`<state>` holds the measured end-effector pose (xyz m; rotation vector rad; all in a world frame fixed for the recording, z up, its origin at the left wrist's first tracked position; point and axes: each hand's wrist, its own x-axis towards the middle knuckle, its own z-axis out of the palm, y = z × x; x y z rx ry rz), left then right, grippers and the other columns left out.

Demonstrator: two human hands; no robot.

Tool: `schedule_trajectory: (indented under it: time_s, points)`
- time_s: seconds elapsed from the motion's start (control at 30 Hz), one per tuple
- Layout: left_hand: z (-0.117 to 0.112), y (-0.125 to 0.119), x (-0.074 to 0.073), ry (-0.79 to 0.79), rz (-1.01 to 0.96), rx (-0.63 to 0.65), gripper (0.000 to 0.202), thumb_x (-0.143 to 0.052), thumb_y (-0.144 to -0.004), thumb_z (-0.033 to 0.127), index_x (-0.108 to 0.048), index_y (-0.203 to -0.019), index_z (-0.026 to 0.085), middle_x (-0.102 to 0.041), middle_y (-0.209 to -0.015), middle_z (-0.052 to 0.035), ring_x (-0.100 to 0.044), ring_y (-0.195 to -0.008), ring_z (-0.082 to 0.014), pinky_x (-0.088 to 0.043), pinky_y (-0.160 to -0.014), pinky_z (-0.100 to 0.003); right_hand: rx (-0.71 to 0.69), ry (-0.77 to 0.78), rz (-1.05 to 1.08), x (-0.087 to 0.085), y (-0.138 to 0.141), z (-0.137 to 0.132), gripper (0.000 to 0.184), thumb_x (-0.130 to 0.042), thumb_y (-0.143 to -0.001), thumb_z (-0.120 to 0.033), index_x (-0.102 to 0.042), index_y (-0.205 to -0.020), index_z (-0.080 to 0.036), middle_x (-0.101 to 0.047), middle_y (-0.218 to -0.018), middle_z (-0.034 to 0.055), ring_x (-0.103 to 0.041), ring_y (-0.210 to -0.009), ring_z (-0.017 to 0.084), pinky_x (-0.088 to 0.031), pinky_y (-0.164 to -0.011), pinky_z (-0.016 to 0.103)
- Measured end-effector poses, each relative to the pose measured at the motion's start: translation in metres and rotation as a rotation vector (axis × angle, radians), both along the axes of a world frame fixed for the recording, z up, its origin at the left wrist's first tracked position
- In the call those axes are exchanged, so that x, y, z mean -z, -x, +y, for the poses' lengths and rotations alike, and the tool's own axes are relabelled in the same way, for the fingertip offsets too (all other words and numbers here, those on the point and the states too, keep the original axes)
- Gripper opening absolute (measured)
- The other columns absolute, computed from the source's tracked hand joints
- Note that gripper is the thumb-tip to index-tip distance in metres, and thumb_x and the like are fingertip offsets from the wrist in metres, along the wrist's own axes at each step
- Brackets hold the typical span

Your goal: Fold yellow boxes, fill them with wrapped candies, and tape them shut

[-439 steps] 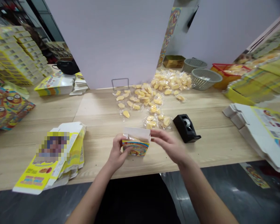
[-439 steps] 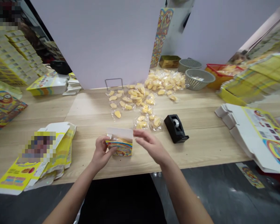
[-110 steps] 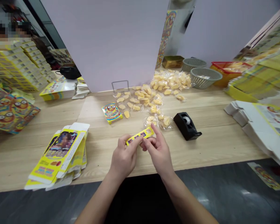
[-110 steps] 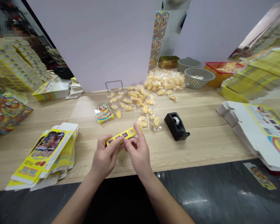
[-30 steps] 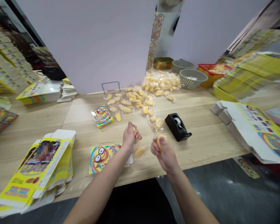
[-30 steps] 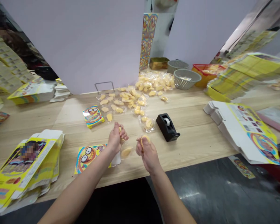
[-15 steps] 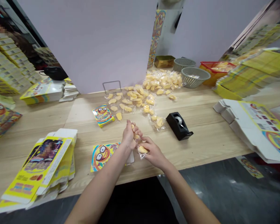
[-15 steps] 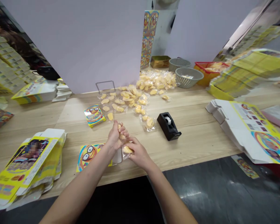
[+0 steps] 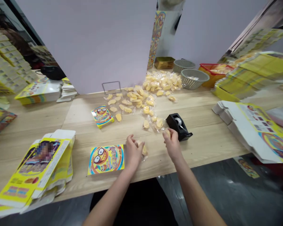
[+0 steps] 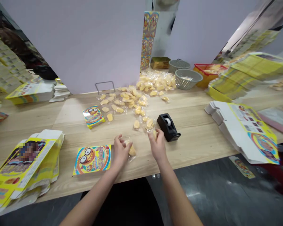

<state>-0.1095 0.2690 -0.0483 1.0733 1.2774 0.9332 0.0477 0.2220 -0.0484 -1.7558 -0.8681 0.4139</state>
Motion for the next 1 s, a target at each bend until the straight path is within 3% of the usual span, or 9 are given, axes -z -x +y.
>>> schedule_trajectory:
  time_s: [0.07, 0.17, 0.3, 0.47, 0.6, 0.7, 0.77, 0.9, 1.0]
  points:
    - [-0.016, 0.000, -0.001, -0.167, 0.154, 0.061, 0.058, -0.063, -0.074, 0.014, -0.041, -0.128, 0.017, -0.042, -0.135, -0.0170, -0.039, -0.131, -0.0303, -0.032, -0.108, -0.052, -0.026, 0.048, -0.204, 0.010, 0.024, -0.001, 0.065, -0.050, -0.086, -0.055, -0.039, -0.137, -0.015, -0.052, -0.124, 0.0188, -0.051, -0.115, 0.032, -0.042, -0.096, 0.052]
    - [-0.021, 0.025, -0.021, -0.545, 0.533, 0.239, 0.061, -0.052, -0.083, 0.016, -0.030, -0.139, 0.017, -0.028, -0.147, -0.0188, -0.024, -0.141, -0.0330, -0.028, -0.111, -0.056, -0.110, 0.175, -0.489, 0.026, 0.059, -0.001, 0.073, -0.049, -0.087, -0.054, -0.029, -0.144, -0.013, -0.047, -0.133, 0.0245, -0.045, -0.122, 0.039, -0.037, -0.096, 0.058]
    - [-0.004, 0.091, -0.044, -0.754, 0.925, 0.219, 0.048, -0.051, -0.088, 0.026, -0.040, -0.135, 0.021, -0.032, -0.147, -0.0166, -0.030, -0.137, -0.0351, -0.030, -0.109, -0.056, -0.099, 0.278, -0.603, 0.031, 0.079, -0.005, 0.073, -0.046, -0.089, -0.055, -0.030, -0.144, -0.010, -0.041, -0.140, 0.0273, -0.038, -0.127, 0.042, -0.033, -0.099, 0.060]
    - [0.017, 0.152, -0.022, -0.759, 0.941, 0.377, 0.027, -0.043, -0.093, 0.026, -0.055, -0.117, 0.022, -0.059, -0.124, -0.0097, -0.054, -0.117, -0.0254, -0.042, -0.101, -0.044, -0.270, 0.199, -0.647, 0.015, 0.111, -0.029, 0.068, -0.048, -0.088, -0.054, -0.037, -0.142, -0.014, -0.037, -0.144, 0.0240, -0.034, -0.131, 0.041, -0.033, -0.101, 0.058]
    - [0.018, 0.154, 0.002, -0.696, 0.953, 0.304, 0.029, -0.038, -0.095, 0.027, -0.054, -0.118, 0.020, -0.062, -0.118, -0.0102, -0.056, -0.113, -0.0249, -0.042, -0.099, -0.044, -0.498, 0.074, -0.677, 0.015, 0.150, -0.050, 0.058, -0.059, -0.082, -0.050, -0.054, -0.127, -0.013, -0.052, -0.126, 0.0208, -0.048, -0.117, 0.035, -0.040, -0.099, 0.052]
    - [0.018, 0.149, 0.004, -0.668, 0.957, 0.290, 0.031, -0.036, -0.096, 0.029, -0.055, -0.119, 0.020, -0.061, -0.121, -0.0105, -0.054, -0.116, -0.0251, -0.040, -0.101, -0.044, -0.672, 0.023, -0.726, 0.027, 0.164, -0.063, 0.044, -0.064, -0.081, -0.043, -0.060, -0.117, -0.018, -0.059, -0.117, 0.0162, -0.055, -0.106, 0.030, -0.047, -0.090, 0.045]
    - [0.019, 0.152, -0.002, -0.659, 0.968, 0.371, 0.034, -0.042, -0.094, 0.038, -0.055, -0.120, 0.022, -0.058, -0.127, -0.0101, -0.051, -0.121, -0.0267, -0.037, -0.104, -0.046, -0.683, -0.005, -0.777, 0.037, 0.164, -0.072, 0.026, -0.063, -0.084, -0.036, -0.063, -0.106, -0.023, -0.060, -0.118, 0.0128, -0.056, -0.104, 0.028, -0.049, -0.087, 0.042]
    - [0.026, 0.168, -0.012, -0.615, 0.993, 0.743, 0.094, -0.068, -0.066, 0.065, -0.036, -0.141, 0.018, -0.041, -0.145, -0.0164, -0.035, -0.135, -0.0349, -0.027, -0.111, -0.051, -0.606, -0.189, -0.774, 0.043, 0.142, -0.081, 0.014, -0.058, -0.088, -0.026, -0.062, -0.101, -0.023, -0.056, -0.121, 0.0123, -0.054, -0.110, 0.026, -0.050, -0.088, 0.041]
    - [0.035, 0.174, -0.015, -0.583, 1.024, 0.892, 0.121, -0.079, -0.049, 0.064, -0.024, -0.146, 0.016, -0.031, -0.151, -0.0195, -0.024, -0.141, -0.0373, -0.021, -0.114, -0.050, -0.423, -0.229, -0.707, 0.035, 0.108, -0.071, 0.016, -0.055, -0.089, -0.021, -0.060, -0.103, -0.020, -0.058, -0.106, 0.0120, -0.056, -0.102, 0.024, -0.050, -0.086, 0.040]
